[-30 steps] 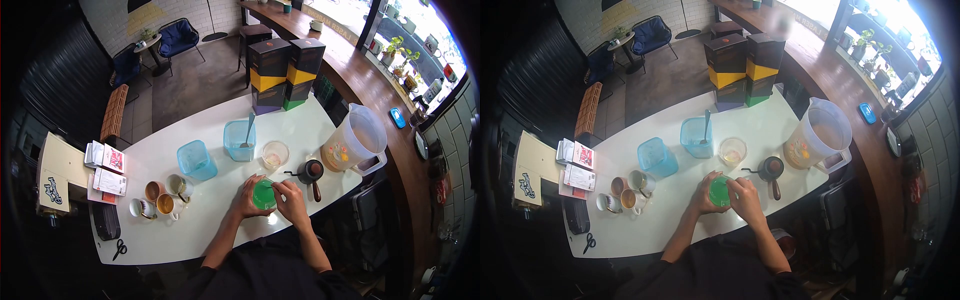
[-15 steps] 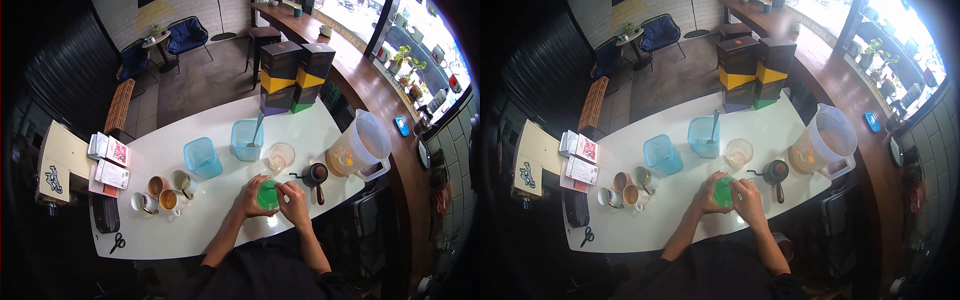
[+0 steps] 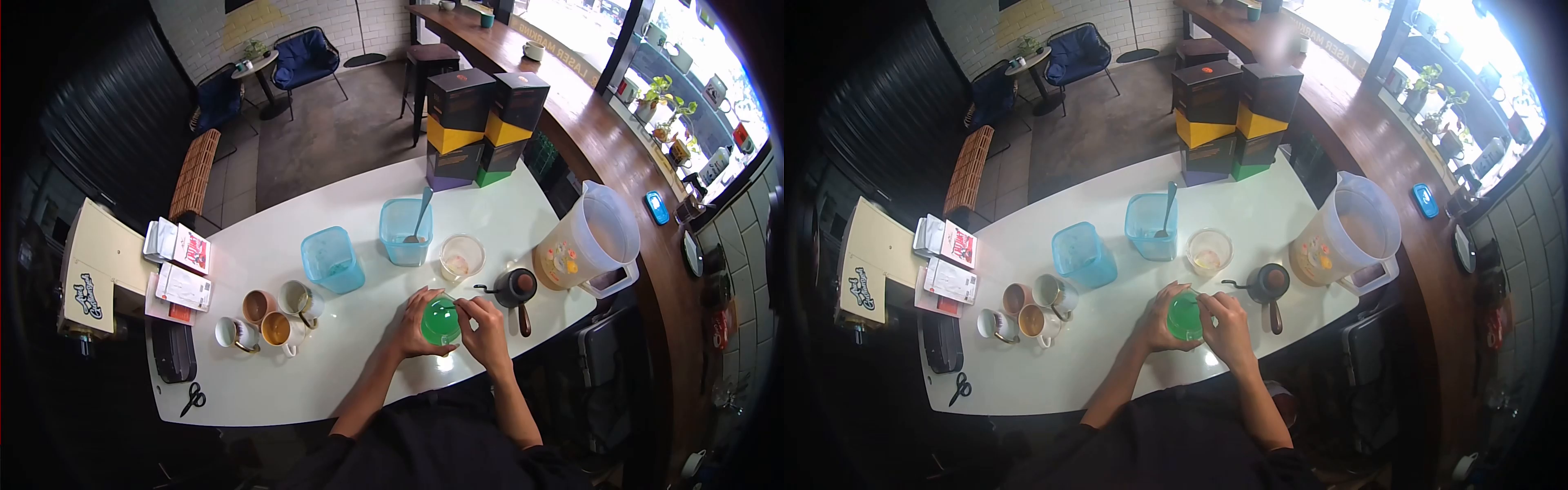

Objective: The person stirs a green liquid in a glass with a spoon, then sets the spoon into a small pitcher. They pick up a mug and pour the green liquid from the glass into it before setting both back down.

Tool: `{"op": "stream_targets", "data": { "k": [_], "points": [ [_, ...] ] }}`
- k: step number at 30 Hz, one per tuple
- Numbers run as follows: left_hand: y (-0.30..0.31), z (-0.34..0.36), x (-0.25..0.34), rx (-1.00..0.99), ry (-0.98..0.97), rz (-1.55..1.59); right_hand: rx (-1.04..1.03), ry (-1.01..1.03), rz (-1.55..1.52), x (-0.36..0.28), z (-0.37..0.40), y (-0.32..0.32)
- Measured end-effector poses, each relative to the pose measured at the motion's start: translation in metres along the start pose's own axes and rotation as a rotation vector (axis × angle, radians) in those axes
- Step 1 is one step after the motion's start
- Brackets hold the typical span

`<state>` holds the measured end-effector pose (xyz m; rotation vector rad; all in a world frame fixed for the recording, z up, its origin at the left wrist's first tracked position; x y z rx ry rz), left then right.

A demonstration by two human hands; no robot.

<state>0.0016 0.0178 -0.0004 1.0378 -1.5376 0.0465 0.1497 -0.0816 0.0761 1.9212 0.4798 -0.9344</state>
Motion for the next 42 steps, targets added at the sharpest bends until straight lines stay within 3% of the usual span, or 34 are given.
{"op": "stream_targets", "data": {
  "k": [42],
  "points": [
    [0.002, 0.0, 0.004, 0.006, 0.006, -0.01, -0.044, -0.013, -0.05, 0.009, -0.013, -0.002]
  ]
}}
Point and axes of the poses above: each hand's wrist, its own z-axis away from the middle knuckle, its own y-axis out of the back of the hand, x = y × z, the point moved 1 cm from there along -z, towards the middle knuckle, and after that the axes turned 5 degrees about -y, right-handed, at the moved point
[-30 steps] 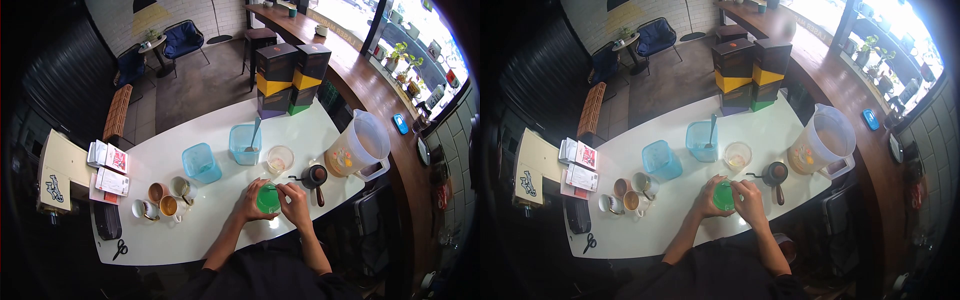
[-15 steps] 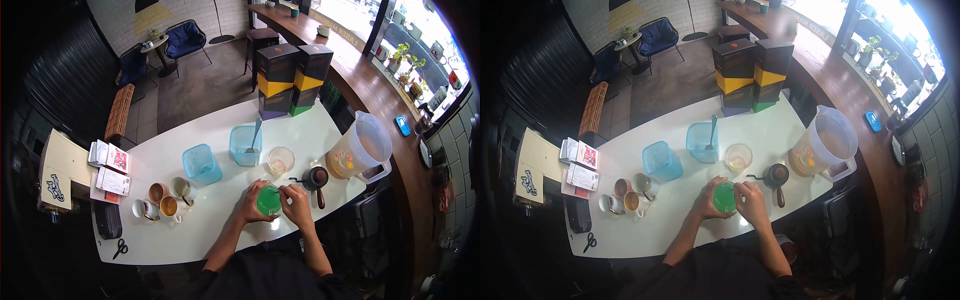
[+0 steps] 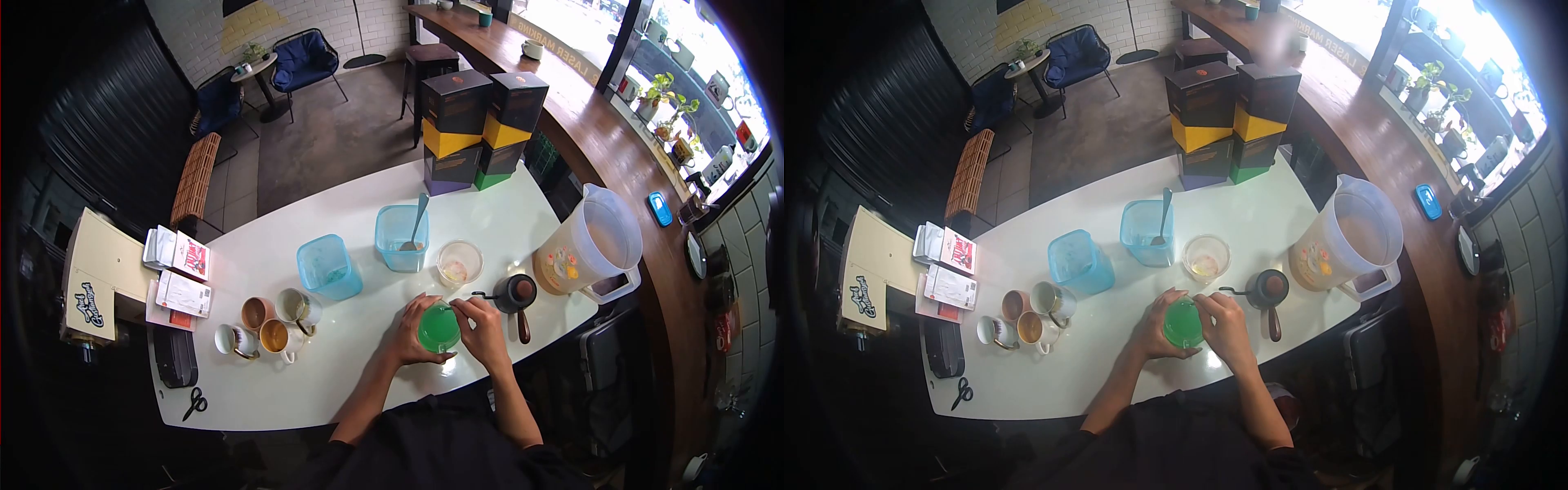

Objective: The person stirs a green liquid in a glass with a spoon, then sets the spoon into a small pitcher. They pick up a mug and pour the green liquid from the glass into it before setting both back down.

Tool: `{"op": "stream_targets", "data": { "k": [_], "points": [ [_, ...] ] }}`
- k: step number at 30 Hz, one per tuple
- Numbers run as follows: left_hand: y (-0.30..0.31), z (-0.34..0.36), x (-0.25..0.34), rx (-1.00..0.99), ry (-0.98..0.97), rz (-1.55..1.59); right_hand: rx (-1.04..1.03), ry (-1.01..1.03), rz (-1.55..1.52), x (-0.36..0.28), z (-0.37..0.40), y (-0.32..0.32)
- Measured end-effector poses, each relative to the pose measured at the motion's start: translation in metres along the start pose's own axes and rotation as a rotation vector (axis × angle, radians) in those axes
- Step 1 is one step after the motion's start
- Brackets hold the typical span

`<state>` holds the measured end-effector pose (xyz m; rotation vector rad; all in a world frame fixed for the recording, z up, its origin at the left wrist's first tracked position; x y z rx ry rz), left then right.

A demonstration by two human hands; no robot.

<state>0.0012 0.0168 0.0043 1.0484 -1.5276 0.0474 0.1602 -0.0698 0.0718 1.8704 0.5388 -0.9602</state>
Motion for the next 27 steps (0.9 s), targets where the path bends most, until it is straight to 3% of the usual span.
{"op": "stream_targets", "data": {
  "k": [14, 27],
  "points": [
    [-0.004, 0.002, -0.006, 0.011, 0.017, 0.032, -0.21, 0.066, 0.005, -0.01, 0.005, 0.004],
    [-0.002, 0.001, -0.002, 0.007, -0.002, 0.004, -0.009, 0.195, 0.153, -0.008, 0.003, -0.005]
  ]
}}
Point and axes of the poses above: each hand's wrist, its own z-axis away from the middle knuckle, its own y-axis out of the back of the hand, x = y × z, the point moved 1 cm from there along -z, towards the middle knuckle, and after that the axes turned 5 degrees about -y, right-handed, at the moved point
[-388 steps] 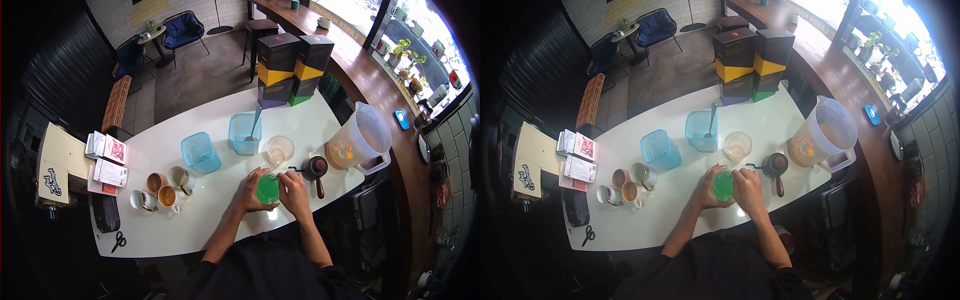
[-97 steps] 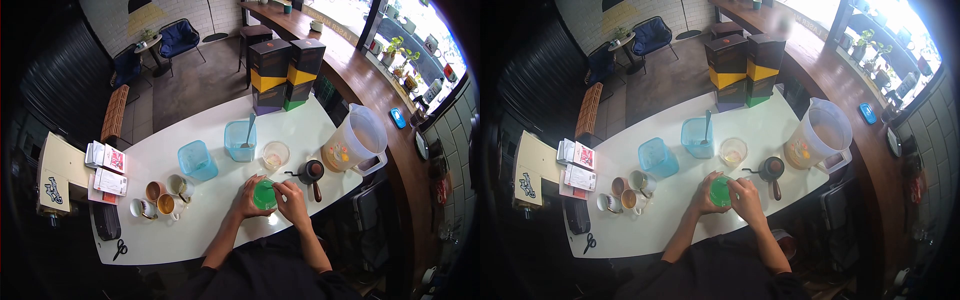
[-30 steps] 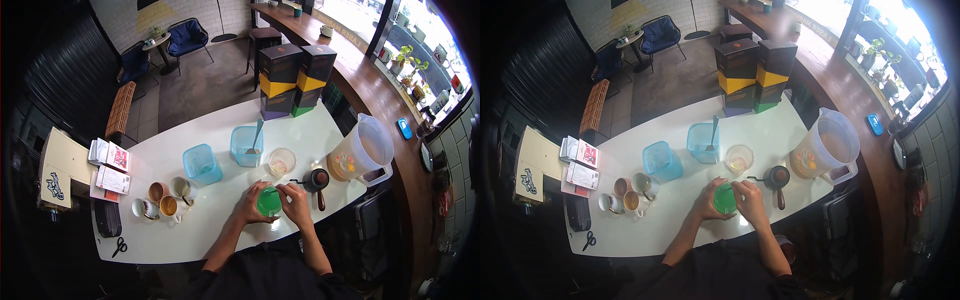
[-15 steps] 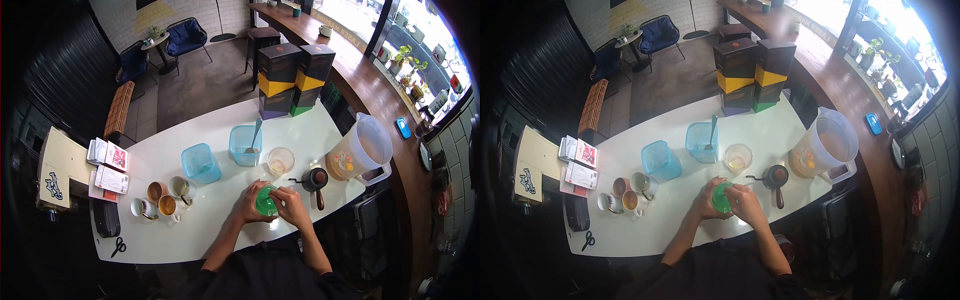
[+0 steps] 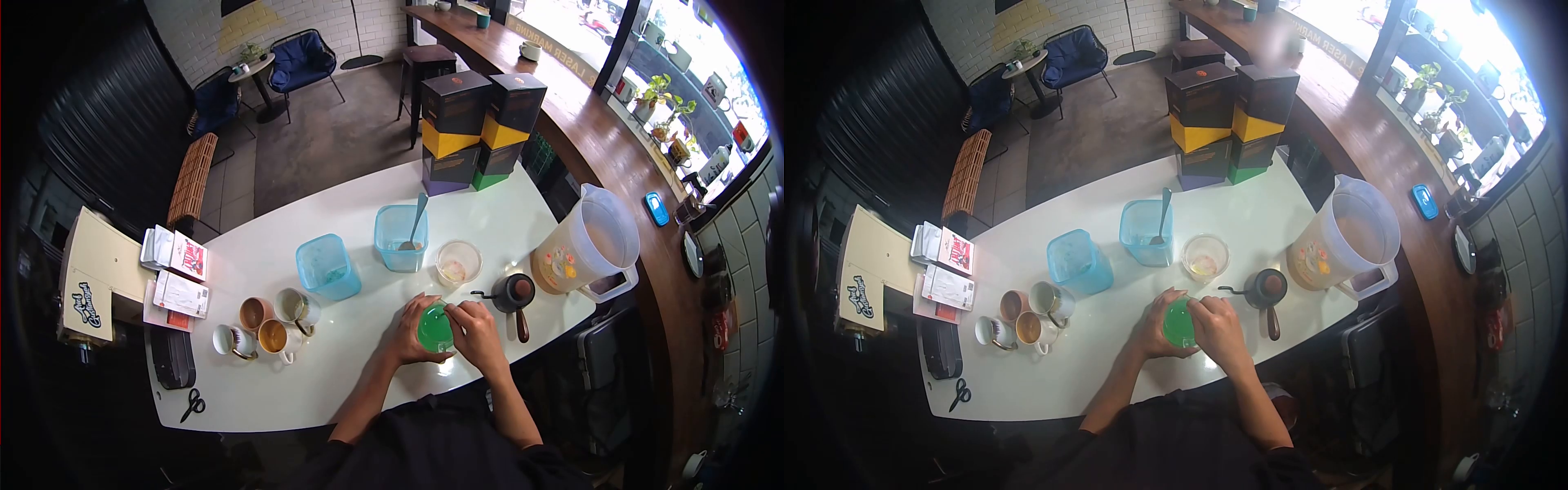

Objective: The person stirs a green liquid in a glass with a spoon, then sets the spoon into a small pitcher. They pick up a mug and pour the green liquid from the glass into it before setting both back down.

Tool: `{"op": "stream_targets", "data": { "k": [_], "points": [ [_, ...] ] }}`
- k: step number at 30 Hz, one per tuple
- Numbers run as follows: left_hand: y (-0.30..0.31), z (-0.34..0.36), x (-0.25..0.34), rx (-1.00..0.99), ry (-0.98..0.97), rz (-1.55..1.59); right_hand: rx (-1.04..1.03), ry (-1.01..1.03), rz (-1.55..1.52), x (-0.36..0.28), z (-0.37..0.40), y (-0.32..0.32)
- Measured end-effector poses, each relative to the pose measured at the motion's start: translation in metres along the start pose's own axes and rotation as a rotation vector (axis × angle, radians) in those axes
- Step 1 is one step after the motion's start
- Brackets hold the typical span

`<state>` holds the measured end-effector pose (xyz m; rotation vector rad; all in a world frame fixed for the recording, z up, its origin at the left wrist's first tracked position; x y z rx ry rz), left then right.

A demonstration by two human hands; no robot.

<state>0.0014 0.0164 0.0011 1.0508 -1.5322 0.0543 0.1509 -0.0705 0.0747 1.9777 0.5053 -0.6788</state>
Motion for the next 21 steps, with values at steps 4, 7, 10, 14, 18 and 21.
{"op": "stream_targets", "data": {
  "k": [4, 7, 10, 14, 18, 21],
  "points": [
    [-0.0014, 0.0001, -0.0026, 0.016, -0.013, 0.003, -0.026, -0.026, -0.012, -0.0009, 0.0002, -0.0046],
    [-0.003, 0.0023, -0.0067, 0.022, -0.049, -0.031, -0.086, -0.06, -0.062, -0.0019, 0.0012, -0.0052],
    [-0.003, 0.0013, -0.007, 0.026, -0.073, -0.048, -0.101, -0.028, -0.107, -0.0011, 0.0027, -0.0055],
    [-0.0011, 0.0006, -0.0034, 0.01, -0.009, 0.011, -0.097, 0.01, -0.086, -0.0031, 0.0034, -0.0006],
    [-0.0031, 0.0014, -0.0069, 0.01, -0.001, 0.031, -0.064, -0.016, -0.007, 0.0006, 0.0034, 0.0005],
    [-0.0009, 0.0008, -0.003, 0.0, 0.016, 0.014, -0.009, -0.013, 0.038, -0.0003, 0.0015, -0.0002]
  ]
}}
Point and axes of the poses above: each hand's wrist, its own z-axis away from the middle knuckle, its own y-axis out of the back of the hand, x = y × z, the point moved 1 cm from there along -z, towards the middle knuckle, and after that the axes turned 5 degrees about -y, right-handed, at the moved point
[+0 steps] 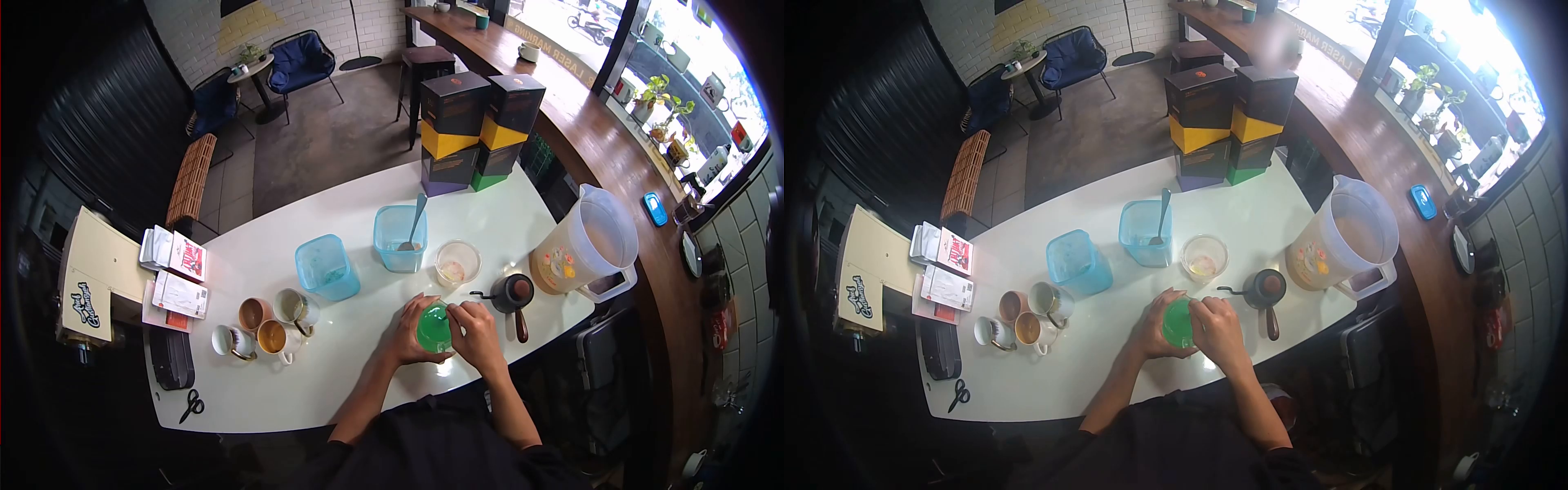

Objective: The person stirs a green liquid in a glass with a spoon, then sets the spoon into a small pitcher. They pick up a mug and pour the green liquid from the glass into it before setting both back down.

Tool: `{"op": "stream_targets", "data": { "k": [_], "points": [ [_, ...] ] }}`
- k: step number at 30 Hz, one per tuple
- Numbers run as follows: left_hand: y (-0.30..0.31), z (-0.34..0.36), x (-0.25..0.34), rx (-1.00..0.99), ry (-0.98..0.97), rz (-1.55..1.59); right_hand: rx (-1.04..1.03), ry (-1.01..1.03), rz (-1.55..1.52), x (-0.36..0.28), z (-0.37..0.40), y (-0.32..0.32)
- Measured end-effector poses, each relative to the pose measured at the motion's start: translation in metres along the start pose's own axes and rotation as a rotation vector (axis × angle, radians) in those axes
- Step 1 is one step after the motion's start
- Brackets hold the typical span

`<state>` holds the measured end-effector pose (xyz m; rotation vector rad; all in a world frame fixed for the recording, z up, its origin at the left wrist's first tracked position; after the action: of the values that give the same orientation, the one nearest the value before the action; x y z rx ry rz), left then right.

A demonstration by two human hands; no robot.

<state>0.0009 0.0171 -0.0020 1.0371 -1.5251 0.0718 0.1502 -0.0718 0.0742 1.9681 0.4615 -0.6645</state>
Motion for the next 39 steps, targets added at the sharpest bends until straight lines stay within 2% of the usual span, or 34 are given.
{"op": "stream_targets", "data": {
  "k": [2, 6, 8, 11, 18, 26, 35, 39],
  "points": [
    [-0.001, 0.001, -0.003, -0.001, -0.017, -0.001, 0.062, 0.006, -0.001, -0.003, -0.001, -0.001],
    [-0.003, 0.002, -0.005, 0.012, -0.02, 0.009, 0.058, 0.012, -0.046, -0.001, 0.0, -0.01],
    [-0.002, 0.001, -0.004, 0.01, -0.062, -0.052, -0.005, -0.035, -0.076, -0.001, 0.002, -0.012],
    [-0.004, 0.001, -0.008, 0.036, -0.127, -0.07, -0.021, 0.009, -0.135, -0.003, 0.002, -0.012],
    [0.0, 0.0, -0.002, 0.009, -0.054, -0.004, -0.075, -0.008, -0.073, -0.002, 0.004, -0.003],
    [0.0, 0.001, -0.001, 0.001, -0.016, 0.008, 0.083, 0.005, 0.006, -0.003, 0.0, -0.004],
    [-0.003, 0.001, -0.004, 0.03, -0.086, -0.037, -0.016, 0.039, -0.152, -0.002, 0.003, -0.014],
    [-0.001, 0.0, -0.001, 0.023, -0.038, -0.016, -0.04, 0.025, -0.161, -0.005, 0.002, -0.008]
  ]
}}
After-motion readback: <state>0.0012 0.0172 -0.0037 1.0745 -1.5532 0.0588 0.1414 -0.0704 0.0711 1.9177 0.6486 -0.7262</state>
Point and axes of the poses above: each hand's wrist, its own z-axis away from the middle knuckle, its own y-axis out of the back of the hand, x = y × z, the point moved 1 cm from there along -z, towards the middle knuckle, and after that the axes turned 5 degrees about -y, right-handed, at the moved point
